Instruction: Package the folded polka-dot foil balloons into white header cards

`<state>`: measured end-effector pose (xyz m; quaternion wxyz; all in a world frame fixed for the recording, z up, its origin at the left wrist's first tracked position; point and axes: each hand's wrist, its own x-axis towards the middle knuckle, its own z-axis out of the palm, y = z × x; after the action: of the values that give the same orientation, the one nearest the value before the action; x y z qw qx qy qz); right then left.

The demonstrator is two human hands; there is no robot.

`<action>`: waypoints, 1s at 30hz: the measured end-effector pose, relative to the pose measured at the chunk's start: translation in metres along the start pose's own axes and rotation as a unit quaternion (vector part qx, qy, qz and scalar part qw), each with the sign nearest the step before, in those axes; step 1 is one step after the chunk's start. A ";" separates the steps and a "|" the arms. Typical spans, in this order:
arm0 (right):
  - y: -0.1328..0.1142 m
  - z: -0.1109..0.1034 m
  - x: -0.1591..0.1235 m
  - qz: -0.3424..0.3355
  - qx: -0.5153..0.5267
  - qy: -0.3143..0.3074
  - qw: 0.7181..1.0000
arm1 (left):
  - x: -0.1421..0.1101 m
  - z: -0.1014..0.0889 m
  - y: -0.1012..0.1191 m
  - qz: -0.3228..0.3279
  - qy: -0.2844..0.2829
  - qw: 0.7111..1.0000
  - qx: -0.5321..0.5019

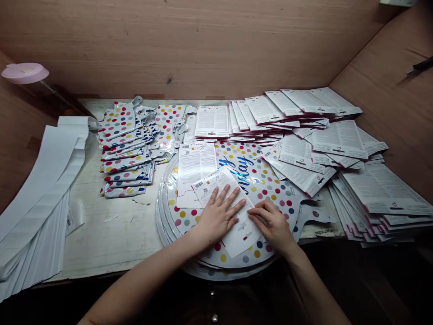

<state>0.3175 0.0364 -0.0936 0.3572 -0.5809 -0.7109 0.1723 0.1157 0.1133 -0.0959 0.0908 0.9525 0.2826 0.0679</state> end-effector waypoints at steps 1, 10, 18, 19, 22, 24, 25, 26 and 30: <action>0.001 0.001 -0.003 -0.007 -0.004 -0.002 1.000 | -0.001 0.001 -0.001 0.003 -0.002 1.000 0.002; -0.002 0.001 -0.006 -0.018 -0.018 -0.027 0.999 | -0.004 -0.001 -0.002 0.008 0.013 1.000 -0.007; -0.004 0.006 -0.003 -0.009 -0.052 -0.061 0.997 | -0.004 0.002 -0.003 0.011 0.024 1.000 -0.012; -0.003 0.007 -0.002 -0.008 -0.059 -0.065 0.996 | -0.004 0.002 -0.003 0.012 0.024 1.000 -0.010; -0.001 0.014 -0.002 -0.008 -0.080 -0.077 0.994 | -0.004 0.002 -0.003 0.019 0.023 1.000 -0.006; -0.003 0.015 -0.003 -0.011 -0.090 -0.084 0.992 | -0.004 0.002 -0.002 0.022 0.022 1.000 -0.005; -0.006 0.014 -0.005 -0.014 -0.092 -0.089 0.992 | -0.005 0.002 -0.002 0.021 0.021 1.000 -0.006; -0.009 0.010 -0.008 -0.019 -0.093 -0.093 0.991 | -0.005 0.003 -0.001 0.021 0.020 1.000 -0.007; -0.026 -0.026 -0.026 -0.015 -0.024 -0.199 0.979 | -0.005 0.001 -0.004 0.022 0.015 0.999 -0.022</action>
<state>0.3194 0.0007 -0.0671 0.1964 -0.5326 -0.7805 0.2619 0.1101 0.1139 -0.0981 0.1057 0.9553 0.2609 0.0899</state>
